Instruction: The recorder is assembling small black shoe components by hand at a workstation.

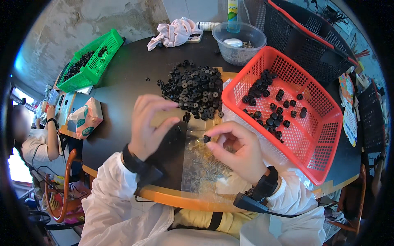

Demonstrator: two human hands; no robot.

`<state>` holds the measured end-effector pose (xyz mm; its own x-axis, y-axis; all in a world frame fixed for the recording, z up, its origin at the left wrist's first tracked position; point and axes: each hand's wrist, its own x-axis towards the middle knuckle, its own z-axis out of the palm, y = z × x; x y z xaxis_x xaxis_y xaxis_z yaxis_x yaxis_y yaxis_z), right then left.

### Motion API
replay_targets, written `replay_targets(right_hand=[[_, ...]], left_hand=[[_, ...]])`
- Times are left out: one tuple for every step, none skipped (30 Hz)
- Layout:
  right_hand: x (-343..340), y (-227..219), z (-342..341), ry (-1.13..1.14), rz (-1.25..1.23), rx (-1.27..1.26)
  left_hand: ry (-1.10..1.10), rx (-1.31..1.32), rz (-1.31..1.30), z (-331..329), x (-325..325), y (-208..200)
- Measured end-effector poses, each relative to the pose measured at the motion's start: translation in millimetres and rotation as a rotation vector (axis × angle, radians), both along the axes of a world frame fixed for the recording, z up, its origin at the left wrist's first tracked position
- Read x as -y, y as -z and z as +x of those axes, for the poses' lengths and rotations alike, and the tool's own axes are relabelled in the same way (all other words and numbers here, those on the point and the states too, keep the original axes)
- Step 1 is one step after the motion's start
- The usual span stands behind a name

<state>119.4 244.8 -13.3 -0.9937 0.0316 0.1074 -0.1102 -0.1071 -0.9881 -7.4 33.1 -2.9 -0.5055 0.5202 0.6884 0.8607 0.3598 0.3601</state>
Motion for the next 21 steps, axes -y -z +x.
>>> replay_targets(right_hand=[[-1.4, 3.4, -1.2, 0.004, -0.002, 0.007], [-2.2, 4.5, -3.4, 0.015, 0.016, -0.031], [-2.7, 4.9, -4.7, 0.026, 0.034, -0.068], [-2.5, 4.8, -5.5, 0.022, 0.033, -0.067], [-1.7, 4.4, -6.2, 0.03, 0.041, -0.07], [-1.1, 3.9, -6.8, 0.039, 0.049, -0.074], [-1.0, 4.2, -7.2, 0.036, 0.047, -0.071], [-0.8, 4.3, -7.6, 0.041, 0.079, -0.086], [-0.5, 4.1, -7.8, 0.046, 0.111, -0.101], [0.3, 3.2, -7.7, 0.043, 0.109, -0.1], [1.5, 1.7, -7.5, 0.034, 0.104, -0.091], [2.3, 0.8, -7.5, 0.026, 0.098, -0.083], [2.5, 0.3, -6.8, 0.024, 0.098, -0.081], [2.6, 0.0, -6.2, 0.027, 0.114, -0.088], [2.7, -0.2, -5.7, 0.03, 0.13, -0.094], [2.5, -0.1, -5.5, 0.029, 0.13, -0.092], [2.4, 0.1, -5.4, 0.033, 0.142, -0.088], [2.3, 0.3, -5.3, 0.037, 0.155, -0.083], [2.7, 0.6, -5.7, 0.036, 0.156, -0.08], [3.1, 0.7, -6.2, 0.042, 0.178, -0.086], [3.6, 1.2, -6.7, 0.047, 0.2, -0.091]], left_hand=[[0.006, 0.076, -0.01, -9.8, 1.4, 4.2], [0.036, 0.031, -0.075, -18.3, 7.5, 5.2], [0.066, -0.013, -0.14, -23.6, 11.6, 6.3], [0.063, -0.011, -0.141, -25.2, 10.7, 8.5], [0.077, -0.007, -0.137, -25.7, 8.8, 10.4], [0.092, -0.002, -0.133, -25.2, 6.9, 11.5], [0.09, 0.001, -0.135, -23.6, 4.5, 10.8], [0.053, 0.008, -0.172, -21.4, 1.5, 8.2], [0.018, 0.015, -0.209, -19.8, -0.6, 6.9], [0.014, 0.017, -0.21, -19.2, -1.4, 7.2], [-0.005, 0.008, -0.243, -18.9, -2.0, 7.5], [-0.024, -0.001, -0.276, -18.7, -2.5, 7.8], [-0.026, 0.001, -0.276, -18.0, -3.6, 9.1], [-0.013, 0.024, -0.265, -17.5, -4.5, 11.3], [0.0, 0.048, -0.253, -16.6, -4.8, 12.6], [-0.001, 0.05, -0.252, -15.7, -5.1, 13.0], [0.009, 0.077, -0.229, -14.7, -5.1, 13.2], [0.019, 0.106, -0.205, -13.8, -4.6, 13.8], [0.018, 0.108, -0.203, -14.2, -3.5, 15.2], [0.023, 0.132, -0.194, -14.6, -2.3, 17.2], [0.027, 0.157, -0.184, -15.0, -1.1, 19.4]])
